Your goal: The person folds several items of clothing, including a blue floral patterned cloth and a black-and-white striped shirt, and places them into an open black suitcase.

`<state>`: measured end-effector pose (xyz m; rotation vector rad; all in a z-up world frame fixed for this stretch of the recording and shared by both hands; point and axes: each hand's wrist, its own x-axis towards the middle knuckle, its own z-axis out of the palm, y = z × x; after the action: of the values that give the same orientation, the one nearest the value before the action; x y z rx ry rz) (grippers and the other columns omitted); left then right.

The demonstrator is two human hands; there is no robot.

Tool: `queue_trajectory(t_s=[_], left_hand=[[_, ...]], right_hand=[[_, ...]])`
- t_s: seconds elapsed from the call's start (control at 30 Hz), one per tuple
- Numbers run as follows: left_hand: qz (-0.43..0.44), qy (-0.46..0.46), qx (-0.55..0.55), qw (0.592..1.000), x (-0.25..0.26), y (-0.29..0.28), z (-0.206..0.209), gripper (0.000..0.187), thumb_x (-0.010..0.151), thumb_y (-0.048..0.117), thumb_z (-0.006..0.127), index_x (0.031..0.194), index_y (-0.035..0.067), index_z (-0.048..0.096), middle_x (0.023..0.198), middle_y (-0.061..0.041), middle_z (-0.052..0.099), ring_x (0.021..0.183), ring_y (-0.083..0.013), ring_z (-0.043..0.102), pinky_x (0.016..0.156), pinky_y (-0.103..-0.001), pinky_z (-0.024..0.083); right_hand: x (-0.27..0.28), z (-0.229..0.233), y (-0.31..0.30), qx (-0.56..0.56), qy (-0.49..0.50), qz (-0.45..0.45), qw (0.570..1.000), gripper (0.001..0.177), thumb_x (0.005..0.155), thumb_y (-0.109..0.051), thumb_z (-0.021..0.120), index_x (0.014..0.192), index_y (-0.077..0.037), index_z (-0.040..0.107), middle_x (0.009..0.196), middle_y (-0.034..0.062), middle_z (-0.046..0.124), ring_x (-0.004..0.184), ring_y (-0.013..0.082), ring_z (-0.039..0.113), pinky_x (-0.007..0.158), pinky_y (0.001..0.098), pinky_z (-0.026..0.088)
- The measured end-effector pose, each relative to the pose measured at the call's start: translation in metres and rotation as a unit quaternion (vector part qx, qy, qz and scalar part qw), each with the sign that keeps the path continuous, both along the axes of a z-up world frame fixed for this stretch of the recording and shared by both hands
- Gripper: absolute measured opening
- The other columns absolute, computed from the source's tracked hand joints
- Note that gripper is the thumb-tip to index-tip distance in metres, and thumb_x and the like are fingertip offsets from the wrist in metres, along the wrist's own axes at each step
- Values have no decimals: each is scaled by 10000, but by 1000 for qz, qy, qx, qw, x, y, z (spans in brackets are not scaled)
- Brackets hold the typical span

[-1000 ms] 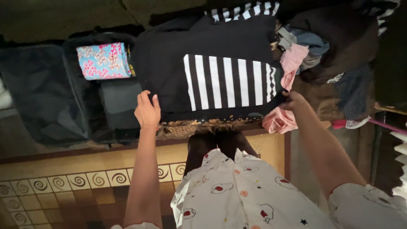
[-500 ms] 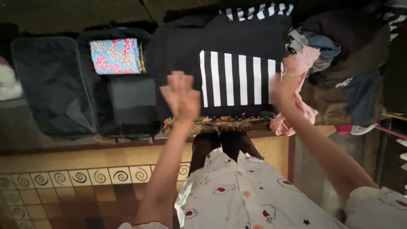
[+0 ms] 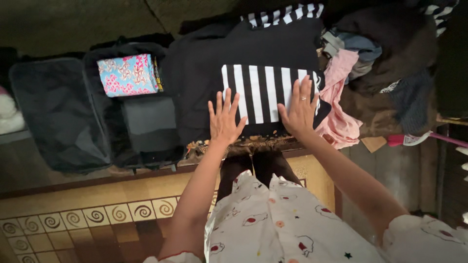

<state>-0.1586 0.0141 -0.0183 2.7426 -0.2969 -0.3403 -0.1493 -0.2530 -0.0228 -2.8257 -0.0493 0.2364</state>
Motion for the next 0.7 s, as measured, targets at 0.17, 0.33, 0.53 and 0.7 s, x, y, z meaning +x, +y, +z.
queue_trajectory(t_s=[0.17,0.33,0.53,0.7], left_hand=[[-2,20,32,999,4,-5,7,836,905,458,661,1609,175,311,1699,-121,163,1544,-431,149,1213,-657,135],[1,11,33,999,4,-8,7,821,893,450,676,1594,176,346,1685,-149,201,1539,-435,168,1208,-658,135],[-2,8,40,999,1,-10,-3,825,873,429,683,1580,144,368,1673,-186,233,1535,-462,172,1196,-681,131],[-2,17,56,998,2,-11,-11,829,860,428,676,1575,141,369,1673,-196,228,1534,-473,166,1201,-684,122]], right_hand=[[20,-44,-48,292,20,-161,943,759,1076,-489,330,1665,-35,179,1708,190,228,1568,352,301,1278,367,238],[10,-100,-79,617,57,-160,769,660,1143,-431,286,1668,-45,181,1754,133,181,1613,262,169,1295,352,112],[-3,-200,-104,664,98,-208,711,701,1116,-476,299,1675,-104,97,1736,104,166,1563,227,209,1264,338,158],[15,-252,-116,556,118,-279,774,625,1121,-443,374,1629,-109,229,1637,124,380,1491,226,346,1236,349,238]])
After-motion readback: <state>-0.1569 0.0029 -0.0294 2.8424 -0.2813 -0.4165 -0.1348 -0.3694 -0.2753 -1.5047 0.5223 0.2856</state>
